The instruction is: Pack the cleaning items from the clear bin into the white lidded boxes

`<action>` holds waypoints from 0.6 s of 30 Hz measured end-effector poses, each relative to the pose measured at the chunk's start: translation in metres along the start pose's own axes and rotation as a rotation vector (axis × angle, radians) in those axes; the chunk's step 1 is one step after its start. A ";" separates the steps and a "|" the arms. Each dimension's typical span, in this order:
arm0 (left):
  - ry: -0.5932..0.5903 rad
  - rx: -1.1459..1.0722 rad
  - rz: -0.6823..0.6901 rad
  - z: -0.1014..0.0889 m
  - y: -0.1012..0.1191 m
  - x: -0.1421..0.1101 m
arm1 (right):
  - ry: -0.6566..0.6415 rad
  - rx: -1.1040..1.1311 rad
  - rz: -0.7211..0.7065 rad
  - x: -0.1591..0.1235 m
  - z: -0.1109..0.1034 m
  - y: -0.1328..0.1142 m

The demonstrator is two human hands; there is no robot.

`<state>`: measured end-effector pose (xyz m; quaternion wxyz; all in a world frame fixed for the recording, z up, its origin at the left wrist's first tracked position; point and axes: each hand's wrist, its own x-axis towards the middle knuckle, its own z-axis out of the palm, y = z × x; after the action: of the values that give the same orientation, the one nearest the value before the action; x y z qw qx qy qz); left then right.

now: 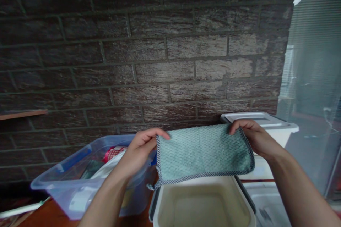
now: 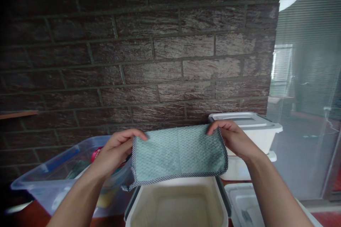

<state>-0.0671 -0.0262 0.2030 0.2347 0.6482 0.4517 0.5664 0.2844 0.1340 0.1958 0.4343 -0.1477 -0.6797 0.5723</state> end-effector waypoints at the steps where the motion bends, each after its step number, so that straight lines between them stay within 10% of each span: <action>1: 0.011 -0.042 -0.028 0.000 0.000 0.000 | -0.004 0.006 -0.007 0.000 0.002 -0.001; 18: 0.315 -0.312 -0.425 -0.009 0.001 0.015 | -0.301 0.318 -0.046 -0.005 0.033 -0.016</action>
<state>-0.0756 -0.0156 0.2143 0.3719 0.3996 0.5154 0.6606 0.2665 0.1041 0.2094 0.3585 0.0254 -0.6412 0.6780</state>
